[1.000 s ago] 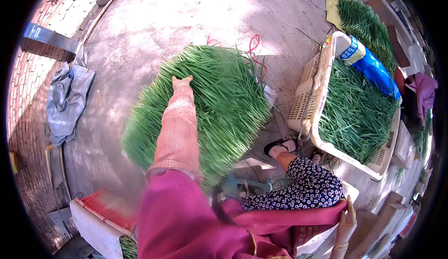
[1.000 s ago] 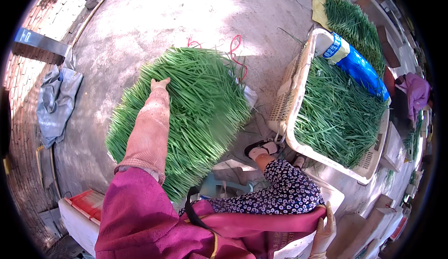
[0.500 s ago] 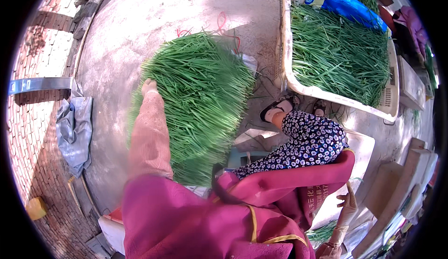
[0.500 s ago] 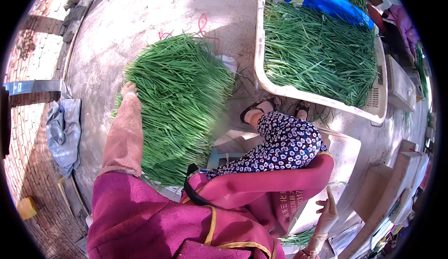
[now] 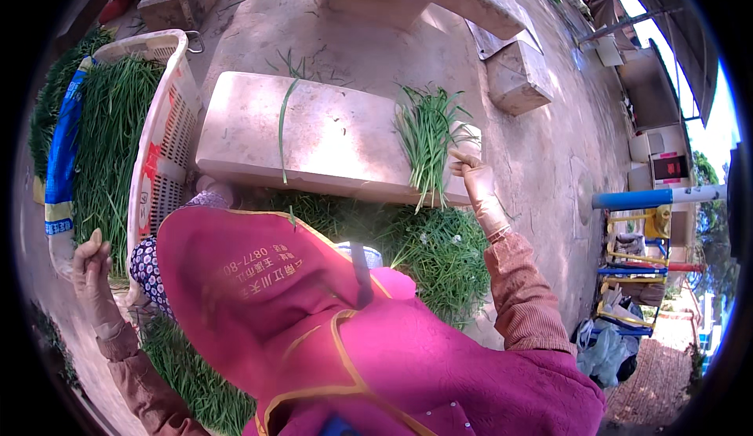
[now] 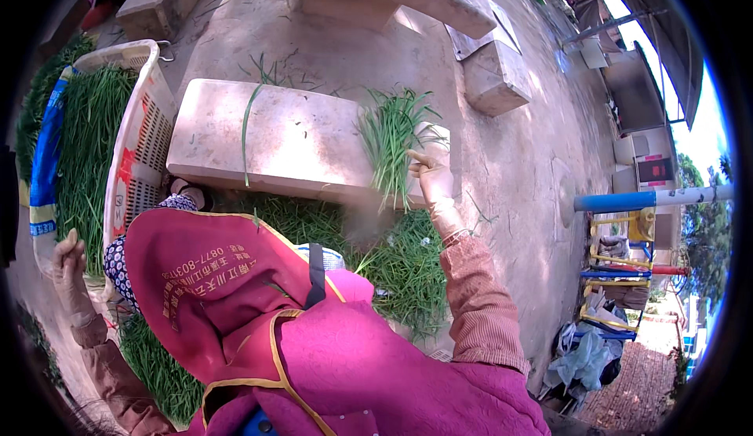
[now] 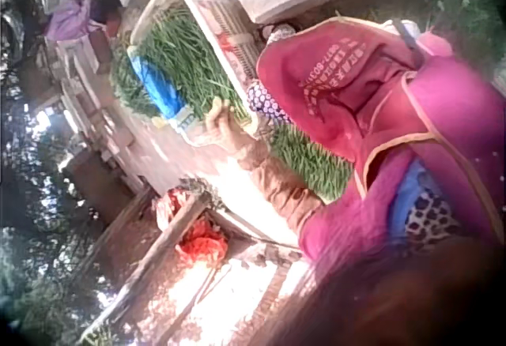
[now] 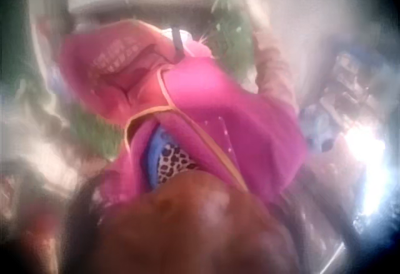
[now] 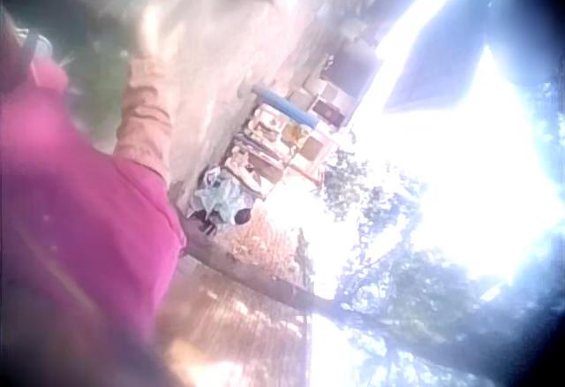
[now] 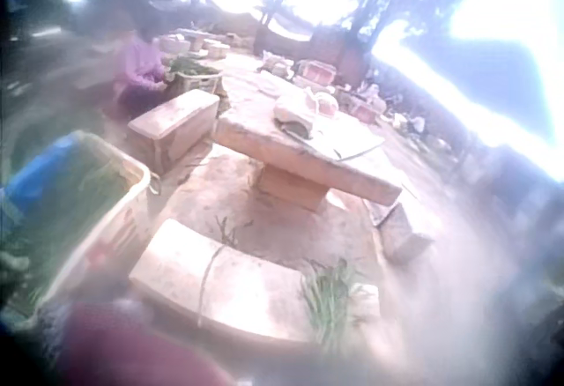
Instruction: The person sorts and cleans bunches of chives by hand, removing individual yellowed or damaged leaves from each bundle.
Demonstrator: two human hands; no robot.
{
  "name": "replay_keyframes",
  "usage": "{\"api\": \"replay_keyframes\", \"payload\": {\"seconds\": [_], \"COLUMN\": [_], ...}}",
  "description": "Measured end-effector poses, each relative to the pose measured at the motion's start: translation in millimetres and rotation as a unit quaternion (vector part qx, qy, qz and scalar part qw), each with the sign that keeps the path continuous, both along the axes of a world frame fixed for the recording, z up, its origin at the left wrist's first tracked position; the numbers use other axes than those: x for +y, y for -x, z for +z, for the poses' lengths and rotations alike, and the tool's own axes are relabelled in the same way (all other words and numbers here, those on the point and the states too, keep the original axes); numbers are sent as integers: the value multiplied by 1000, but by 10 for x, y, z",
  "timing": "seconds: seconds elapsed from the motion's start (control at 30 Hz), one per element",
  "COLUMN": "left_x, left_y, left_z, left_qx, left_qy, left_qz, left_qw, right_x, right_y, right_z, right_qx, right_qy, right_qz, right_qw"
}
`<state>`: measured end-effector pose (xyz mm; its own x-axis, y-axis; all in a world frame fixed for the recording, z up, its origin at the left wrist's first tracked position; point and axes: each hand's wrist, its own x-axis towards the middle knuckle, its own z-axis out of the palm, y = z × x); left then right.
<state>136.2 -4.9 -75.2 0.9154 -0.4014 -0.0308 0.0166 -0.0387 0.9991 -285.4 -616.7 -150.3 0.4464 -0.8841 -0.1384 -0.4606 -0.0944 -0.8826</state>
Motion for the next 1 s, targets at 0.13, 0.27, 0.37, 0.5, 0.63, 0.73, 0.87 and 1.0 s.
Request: {"api": "replay_keyframes", "payload": {"seconds": [0.13,0.27,0.37,0.5,0.63,0.73,0.87,1.0], "left_x": [-2415,-3779,-4493,-4998,-5443,-5431,-5220,-4984], "left_y": [502,1308,1901,2319,2867,2838,2634,2400], "left_z": [-51,-766,-1136,-1389,-2035,-2041,-1588,-1753], "left_qx": [211,333,206,308,275,217,165,236], "left_qy": [-13,-26,-90,-136,-126,-174,-173,-88], "left_qz": [-243,-367,-408,-322,-320,-296,-339,-336], "left_qw": [947,868,885,885,898,914,910,907], "right_x": [150,-29,-219,-319,-745,-339,199,433], "right_y": [616,825,820,492,784,143,-462,-705], "right_z": [-368,-837,-904,-909,-1575,-1468,-929,-758], "right_qx": [197,264,158,113,192,211,120,-3], "right_qy": [41,106,16,-61,84,157,61,-144], "right_qz": [-38,-69,-54,-65,-37,37,67,77], "right_qw": [979,956,986,990,977,964,989,987]}}
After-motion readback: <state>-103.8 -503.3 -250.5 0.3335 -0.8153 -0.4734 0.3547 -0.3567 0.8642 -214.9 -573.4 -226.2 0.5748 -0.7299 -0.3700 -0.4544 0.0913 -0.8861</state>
